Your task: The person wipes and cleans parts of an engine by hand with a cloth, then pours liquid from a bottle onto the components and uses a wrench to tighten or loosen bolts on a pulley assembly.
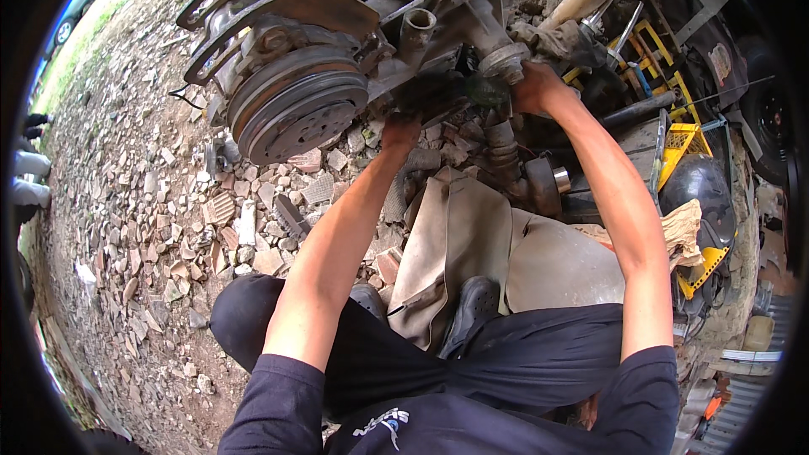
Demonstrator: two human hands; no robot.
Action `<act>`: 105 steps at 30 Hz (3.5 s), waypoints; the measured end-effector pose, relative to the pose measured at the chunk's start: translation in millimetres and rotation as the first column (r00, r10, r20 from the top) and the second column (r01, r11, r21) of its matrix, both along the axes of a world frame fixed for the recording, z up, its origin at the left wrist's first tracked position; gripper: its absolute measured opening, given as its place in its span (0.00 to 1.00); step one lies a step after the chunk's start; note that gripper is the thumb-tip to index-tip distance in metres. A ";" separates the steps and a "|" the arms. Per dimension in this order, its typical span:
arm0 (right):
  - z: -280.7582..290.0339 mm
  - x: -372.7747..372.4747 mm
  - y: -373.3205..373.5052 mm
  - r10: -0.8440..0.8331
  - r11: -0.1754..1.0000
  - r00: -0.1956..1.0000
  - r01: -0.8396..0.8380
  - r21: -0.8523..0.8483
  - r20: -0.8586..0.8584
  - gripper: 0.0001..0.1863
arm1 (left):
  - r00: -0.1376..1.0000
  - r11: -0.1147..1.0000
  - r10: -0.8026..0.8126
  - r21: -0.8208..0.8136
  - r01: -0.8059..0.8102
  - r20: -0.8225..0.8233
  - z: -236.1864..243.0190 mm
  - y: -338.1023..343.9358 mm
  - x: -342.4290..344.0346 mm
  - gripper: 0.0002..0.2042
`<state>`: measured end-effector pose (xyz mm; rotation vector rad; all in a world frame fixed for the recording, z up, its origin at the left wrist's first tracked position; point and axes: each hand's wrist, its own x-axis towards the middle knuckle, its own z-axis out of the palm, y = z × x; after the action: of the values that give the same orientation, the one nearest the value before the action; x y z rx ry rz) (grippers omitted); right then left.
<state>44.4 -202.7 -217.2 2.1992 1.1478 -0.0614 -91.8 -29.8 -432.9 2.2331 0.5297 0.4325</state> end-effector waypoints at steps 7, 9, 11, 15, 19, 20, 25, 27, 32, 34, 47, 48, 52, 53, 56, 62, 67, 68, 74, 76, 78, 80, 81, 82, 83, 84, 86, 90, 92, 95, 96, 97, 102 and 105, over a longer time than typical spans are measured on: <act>-0.6 3.8 5.2 0.039 0.997 0.994 -0.046 -0.068 -0.101 0.29 | 0.978 0.984 -0.033 -0.179 -0.004 -0.204 -9.3 11.3 14.2 0.23; -2.8 6.5 1.1 0.118 0.988 0.987 -0.127 -0.083 -0.106 0.23 | 0.971 0.995 -0.080 -0.077 0.064 -0.226 -11.9 11.9 16.3 0.20; -6.7 9.3 -3.2 0.154 0.985 0.983 -0.161 -0.067 -0.098 0.22 | 0.964 0.994 -0.108 -0.013 0.108 -0.241 -15.2 10.3 19.5 0.18; -7.3 4.4 2.0 0.092 0.992 0.992 -0.084 0.093 -0.085 0.25 | 0.965 0.990 -0.098 0.075 0.120 -0.242 -30.9 17.5 24.4 0.17; -9.1 13.0 5.1 0.115 0.991 0.986 -0.106 0.079 -0.118 0.27 | 0.961 0.982 -0.110 0.121 0.144 -0.255 -35.3 19.2 27.6 0.17; -10.3 15.6 5.1 0.112 0.992 0.988 -0.106 0.067 -0.102 0.27 | 0.964 0.981 -0.112 0.129 0.147 -0.241 -34.2 19.1 26.7 0.17; -21.0 25.3 -9.8 0.116 0.993 0.993 -0.116 0.020 0.001 0.26 | 0.982 0.986 -0.081 -0.159 0.054 -0.170 1.1 -7.2 11.1 0.18; -10.7 14.6 5.2 0.186 0.982 0.983 -0.186 0.023 0.004 0.23 | 0.971 0.996 -0.089 -0.047 0.081 -0.220 -19.3 24.2 16.0 0.20; -21.8 19.2 -12.7 0.166 0.986 0.986 -0.167 0.023 0.023 0.22 | 0.978 0.973 -0.049 -0.229 0.001 -0.204 -3.2 2.1 13.0 0.28; -29.0 28.9 -10.2 0.117 0.989 0.991 -0.122 0.089 0.057 0.22 | 0.979 0.940 0.032 -0.326 -0.098 -0.201 -7.9 0.8 15.4 0.28; -47.0 -2.1 -37.1 0.067 0.928 0.985 -0.004 0.374 -0.156 0.32 | 0.965 0.756 -0.030 -0.638 -0.148 -0.260 -37.2 13.0 20.9 0.40; -64.6 4.2 -54.5 0.092 0.887 0.961 0.040 0.460 -0.260 0.33 | 0.967 0.746 -0.002 -0.644 -0.169 -0.256 -32.6 8.9 22.3 0.42; -124.9 -20.0 -91.7 0.109 0.859 0.735 0.269 0.435 -0.670 0.33 | 0.985 0.695 0.113 -0.698 -0.172 -0.131 -27.8 1.8 15.6 0.49; -124.6 -40.8 -84.3 0.093 0.903 0.703 0.239 0.358 -0.705 0.34 | 0.985 0.687 0.076 -0.708 -0.165 -0.155 -28.1 9.4 12.6 0.48; -171.5 -54.5 -105.5 0.080 0.955 0.732 0.139 0.263 -0.677 0.35 | 0.979 0.659 -0.041 -0.742 -0.124 -0.200 -23.3 8.6 15.8 0.48; -178.7 -58.9 -86.8 0.028 0.877 0.619 0.362 0.317 -0.785 0.26 | 0.988 0.611 0.032 -0.780 -0.138 -0.151 -8.4 4.8 14.4 0.48; -145.1 -16.5 -70.1 0.372 0.480 0.396 0.691 0.540 -0.839 0.21 | 0.982 0.597 0.064 -0.782 -0.179 -0.176 10.6 -6.3 21.9 0.48; -125.4 -22.2 -56.4 0.306 0.329 0.318 0.849 0.413 -0.897 0.22 | 0.982 0.618 0.076 -0.765 -0.183 -0.174 7.8 -2.0 22.2 0.48; -115.3 -11.5 -51.4 0.549 -0.306 0.081 0.946 -0.109 -0.832 0.17 | 0.990 0.635 0.025 -0.763 -0.122 -0.138 16.4 -9.6 29.0 0.51; -118.3 -10.2 -47.8 0.390 -0.307 0.072 0.950 -0.055 -0.918 0.17 | 0.993 0.641 -0.061 -0.767 -0.042 -0.105 25.0 -12.5 27.7 0.53; -125.1 -9.8 -41.1 0.329 -0.270 0.136 0.962 0.045 -0.934 0.16 | 0.980 0.654 -0.070 -0.750 -0.094 -0.184 38.1 -17.2 23.6 0.54; -136.5 -10.3 -34.8 0.383 -0.212 0.265 0.958 0.195 -0.885 0.15 | 0.976 0.705 -0.086 -0.704 -0.083 -0.200 32.8 -14.4 28.4 0.54; -138.2 -8.3 -20.3 0.383 -0.187 0.319 0.946 0.266 -0.867 0.15 | 0.982 0.753 -0.075 -0.655 -0.060 -0.176 17.1 3.2 31.0 0.53; -142.9 -2.5 -15.6 0.366 -0.180 0.380 0.925 0.336 -0.850 0.14 | 0.984 0.791 -0.091 -0.612 -0.023 -0.154 14.3 6.9 34.3 0.53; -147.0 2.8 -12.6 0.350 -0.171 0.439 0.898 0.404 -0.828 0.14 | 0.983 0.813 -0.101 -0.582 -0.009 -0.155 10.8 7.9 36.4 0.53; -147.8 2.3 -10.3 0.384 -0.184 0.496 0.868 0.462 -0.779 0.14 | 0.980 0.831 -0.115 -0.556 0.004 -0.164 13.5 2.1 34.5 0.53; -136.6 -8.1 4.9 0.465 -0.210 0.592 0.796 0.568 -0.658 0.12 | 0.974 0.833 -0.143 -0.552 0.022 -0.178 18.7 4.0 30.5 0.54; -131.1 6.7 8.3 0.277 0.064 0.583 0.782 0.620 -0.764 0.12 | 0.956 0.808 -0.197 -0.589 0.033 -0.216 18.9 6.7 34.7 0.56; -122.1 4.4 11.0 0.357 0.066 0.481 0.842 0.535 -0.801 0.14 | 0.946 0.840 -0.183 -0.543 0.008 -0.269 15.3 13.7 33.7 0.57; -113.5 7.8 2.0 0.460 0.108 0.484 0.801 0.588 -0.744 0.15 | 0.929 0.861 -0.199 -0.509 0.013 -0.313 26.2 4.3 28.5 0.58; -115.8 9.0 3.8 0.484 0.086 0.502 0.788 0.610 -0.717 0.16 | 0.932 0.846 -0.210 -0.533 0.022 -0.295 27.7 2.7 27.7 0.58; -119.5 9.1 7.0 0.507 0.063 0.519 0.774 0.630 -0.689 0.16 | 0.935 0.831 -0.221 -0.556 0.032 -0.277 29.7 1.5 28.4 0.59; -121.5 27.4 3.7 0.362 0.280 0.673 0.582 0.764 -0.645 0.20 | 0.925 0.878 -0.143 -0.476 -0.045 -0.352 17.7 3.8 32.4 0.57; -124.7 33.0 0.8 0.366 0.299 0.683 0.558 0.775 -0.633 0.20 | 0.918 0.865 -0.189 -0.502 -0.013 -0.350 13.9 7.0 33.3 0.57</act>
<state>77.3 -201.9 -341.9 3.6102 1.7657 -0.4966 -58.5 -22.8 -419.0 1.8237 0.6531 -0.1988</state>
